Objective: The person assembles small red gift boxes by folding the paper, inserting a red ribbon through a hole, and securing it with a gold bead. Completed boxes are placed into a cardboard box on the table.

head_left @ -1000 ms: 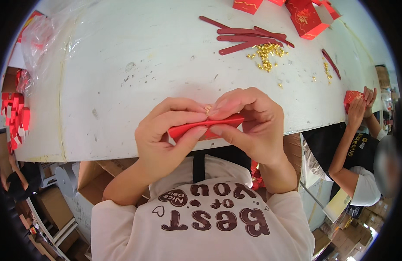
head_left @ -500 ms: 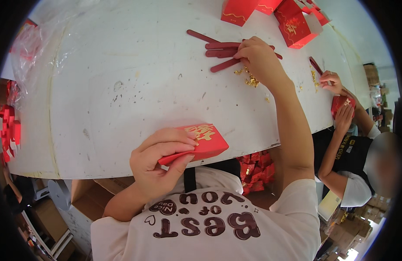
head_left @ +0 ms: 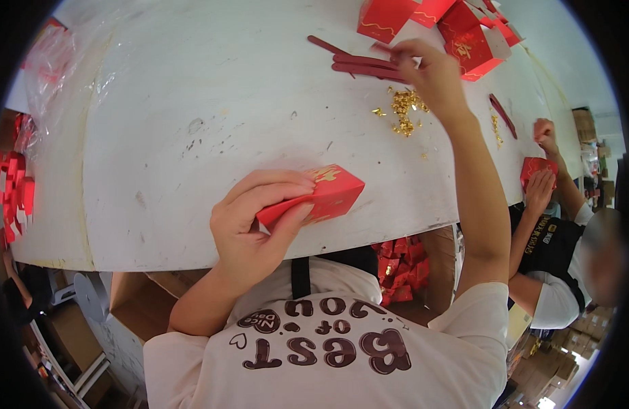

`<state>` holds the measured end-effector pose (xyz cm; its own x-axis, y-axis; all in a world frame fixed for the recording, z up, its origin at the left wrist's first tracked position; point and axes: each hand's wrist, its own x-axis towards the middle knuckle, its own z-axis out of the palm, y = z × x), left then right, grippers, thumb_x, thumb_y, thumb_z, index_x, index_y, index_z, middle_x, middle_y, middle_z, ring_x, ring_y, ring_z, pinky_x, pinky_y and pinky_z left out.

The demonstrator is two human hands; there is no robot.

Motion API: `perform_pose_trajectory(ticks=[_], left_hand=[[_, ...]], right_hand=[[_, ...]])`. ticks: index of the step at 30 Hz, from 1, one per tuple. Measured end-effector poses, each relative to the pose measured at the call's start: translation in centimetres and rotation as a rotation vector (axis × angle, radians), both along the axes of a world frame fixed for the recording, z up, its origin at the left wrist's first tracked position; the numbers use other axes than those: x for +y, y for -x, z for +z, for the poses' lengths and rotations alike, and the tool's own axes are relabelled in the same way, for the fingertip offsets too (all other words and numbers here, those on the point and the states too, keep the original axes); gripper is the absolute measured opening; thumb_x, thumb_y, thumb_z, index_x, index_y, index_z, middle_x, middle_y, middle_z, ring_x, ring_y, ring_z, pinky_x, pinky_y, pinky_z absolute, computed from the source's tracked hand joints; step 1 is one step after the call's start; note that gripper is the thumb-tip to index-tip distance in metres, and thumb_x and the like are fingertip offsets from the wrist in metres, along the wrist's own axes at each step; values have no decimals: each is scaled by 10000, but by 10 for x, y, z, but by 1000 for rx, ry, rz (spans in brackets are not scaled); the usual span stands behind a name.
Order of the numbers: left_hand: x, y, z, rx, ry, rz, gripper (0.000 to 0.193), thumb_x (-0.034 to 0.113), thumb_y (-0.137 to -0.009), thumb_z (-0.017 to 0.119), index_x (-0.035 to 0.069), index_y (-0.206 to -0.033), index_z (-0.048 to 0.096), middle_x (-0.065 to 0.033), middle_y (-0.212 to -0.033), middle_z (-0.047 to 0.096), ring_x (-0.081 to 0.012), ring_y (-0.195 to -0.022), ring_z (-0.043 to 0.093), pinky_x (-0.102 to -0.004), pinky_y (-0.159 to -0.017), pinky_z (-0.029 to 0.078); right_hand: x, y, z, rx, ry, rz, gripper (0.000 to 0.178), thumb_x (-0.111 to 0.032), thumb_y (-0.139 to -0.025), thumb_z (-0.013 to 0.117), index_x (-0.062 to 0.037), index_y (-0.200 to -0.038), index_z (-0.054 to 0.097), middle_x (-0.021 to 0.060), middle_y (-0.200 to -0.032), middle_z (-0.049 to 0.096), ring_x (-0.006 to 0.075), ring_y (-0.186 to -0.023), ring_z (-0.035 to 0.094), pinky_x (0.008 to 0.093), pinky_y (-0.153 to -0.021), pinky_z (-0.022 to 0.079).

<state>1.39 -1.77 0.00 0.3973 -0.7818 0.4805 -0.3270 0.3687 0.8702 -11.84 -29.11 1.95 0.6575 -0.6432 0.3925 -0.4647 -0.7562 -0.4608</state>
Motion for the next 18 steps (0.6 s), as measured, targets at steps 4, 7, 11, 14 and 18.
perform_pose_trajectory(ticks=[4,7,11,14,18], left_hand=[[0,2,0,17,-33,21,169,-77,-744,642,-26,-905,634,-126,-943,640,-192,-834,625,-267,-724,493],[-5,3,-2,43,0,20,194,-64,-751,647,-17,-938,632,-125,-956,634,-193,-843,620,-272,-729,492],[-3,4,2,32,-34,-2,191,-25,-778,643,-7,-969,632,-121,-980,627,-190,-872,613,-267,-744,489],[-1,2,3,17,-49,-3,182,-15,-789,636,-4,-970,642,-112,-983,628,-187,-881,610,-263,-753,487],[0,6,5,136,-109,-11,176,-25,-786,633,-5,-960,654,-104,-993,628,-175,-880,610,-261,-755,488]], right_hand=[[46,-6,41,-457,-612,197,232,31,-805,590,65,-1034,579,138,-883,670,194,-810,663,286,-729,539],[105,2,67,-462,-898,363,331,116,-743,599,76,-1069,562,165,-894,663,236,-816,666,316,-731,553],[141,12,66,-453,-772,480,329,145,-686,657,59,-999,608,140,-842,668,220,-799,670,316,-684,561],[155,0,44,-415,-429,426,189,118,-725,633,22,-887,652,90,-836,676,132,-755,668,240,-659,546],[160,1,40,-397,-330,411,201,112,-725,624,13,-896,656,82,-831,677,130,-710,664,221,-602,545]])
